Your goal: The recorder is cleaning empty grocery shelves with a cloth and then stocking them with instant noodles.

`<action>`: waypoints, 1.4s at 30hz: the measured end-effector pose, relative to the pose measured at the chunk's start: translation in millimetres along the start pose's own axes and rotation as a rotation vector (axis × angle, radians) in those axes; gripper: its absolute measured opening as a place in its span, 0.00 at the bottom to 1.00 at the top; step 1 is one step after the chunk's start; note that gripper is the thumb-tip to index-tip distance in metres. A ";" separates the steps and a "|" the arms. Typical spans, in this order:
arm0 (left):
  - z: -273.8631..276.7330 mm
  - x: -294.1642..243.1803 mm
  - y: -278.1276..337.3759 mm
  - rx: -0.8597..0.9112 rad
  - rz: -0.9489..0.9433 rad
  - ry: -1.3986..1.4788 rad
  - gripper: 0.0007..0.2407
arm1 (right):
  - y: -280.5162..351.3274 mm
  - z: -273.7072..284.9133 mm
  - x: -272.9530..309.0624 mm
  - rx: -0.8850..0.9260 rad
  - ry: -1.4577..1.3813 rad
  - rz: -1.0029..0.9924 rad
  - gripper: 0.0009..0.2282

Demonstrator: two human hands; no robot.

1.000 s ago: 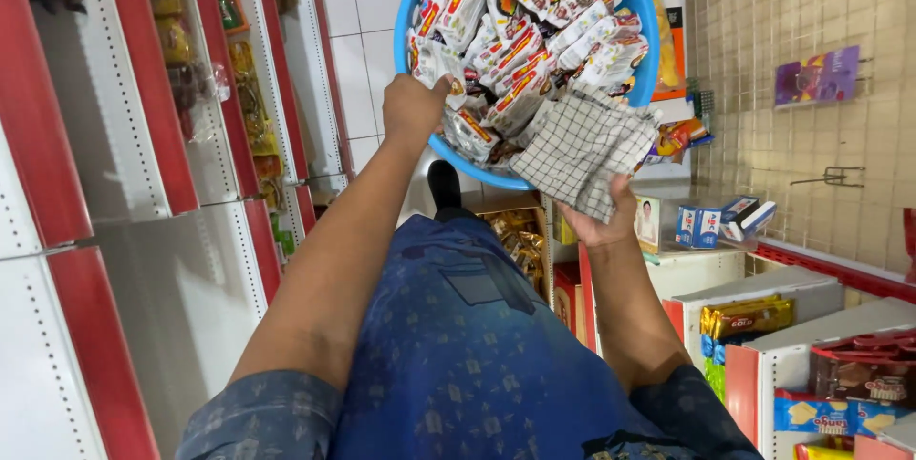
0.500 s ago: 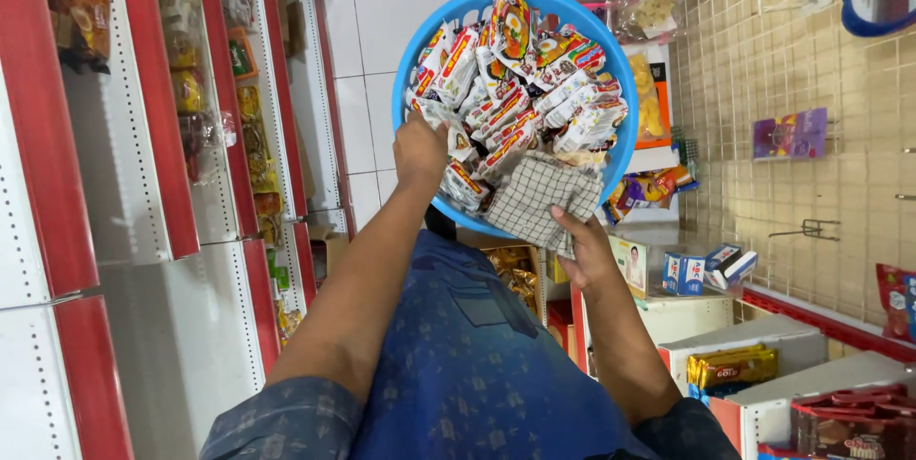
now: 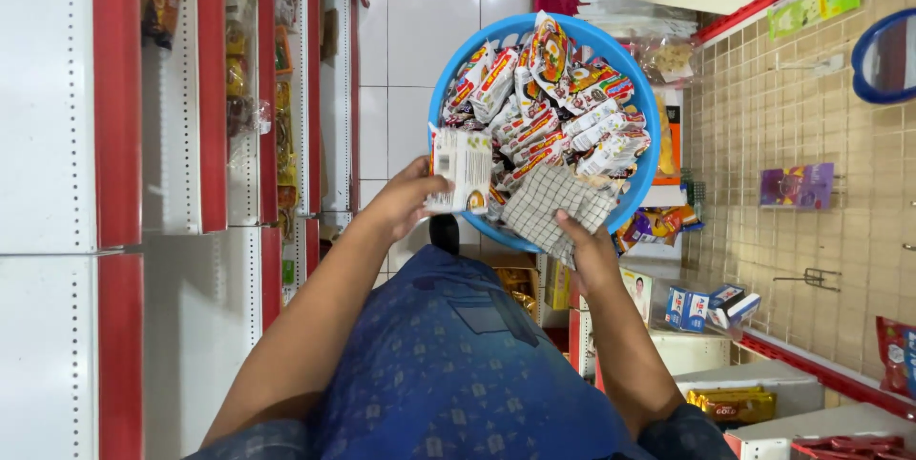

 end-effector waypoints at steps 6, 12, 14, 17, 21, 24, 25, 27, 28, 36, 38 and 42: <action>0.2 15.0 89.1 0.160 -0.058 0.159 0.32 | 72.3 -94.1 68.6 0.113 0.470 0.591 0.18; 11.6 29.2 150.9 0.138 -0.205 0.752 0.34 | 164.9 -194.9 51.0 0.568 1.171 1.308 0.35; 29.2 30.0 171.2 0.151 -0.275 0.887 0.39 | 190.2 -192.0 24.9 0.714 0.965 1.491 0.26; 68.1 57.9 180.6 -0.044 -0.261 0.643 0.31 | 227.0 -187.5 4.6 0.943 0.770 1.469 0.28; 106.1 85.1 208.4 -0.176 -0.385 0.653 0.27 | 193.7 -145.0 -40.7 0.780 0.338 1.122 0.20; 115.9 112.1 221.6 0.023 -0.489 0.795 0.28 | 170.4 -143.1 -47.0 0.093 0.765 1.528 0.10; 110.6 119.5 220.0 0.448 -0.589 0.949 0.20 | 181.2 -168.1 -39.5 0.303 0.615 1.253 0.12; 95.1 109.4 241.8 0.875 -0.705 1.078 0.12 | 223.4 -217.8 -22.1 0.503 0.472 0.967 0.14; 87.0 97.1 254.4 0.404 -0.653 0.895 0.14 | 261.8 -245.6 -12.2 0.731 0.528 1.170 0.20; 141.1 168.3 234.6 -0.052 -0.936 0.965 0.22 | 300.3 -323.0 -39.3 1.386 0.759 1.290 0.22; 159.9 198.4 219.0 -0.040 -1.049 1.047 0.23 | 314.8 -335.3 -47.2 1.443 0.715 1.216 0.20; 192.3 242.6 195.0 -0.004 -1.291 1.210 0.25 | 345.6 -330.5 -70.7 1.450 0.747 1.476 0.21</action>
Point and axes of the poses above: each hand's wrist, its own y-axis away from the middle knuckle, its own z-axis out of the back of the hand, x = y × z, the point moved 3 cm from there along -y, towards the middle knuckle, and after that the axes turned 3 degrees about -x, right-handed, at the moved point
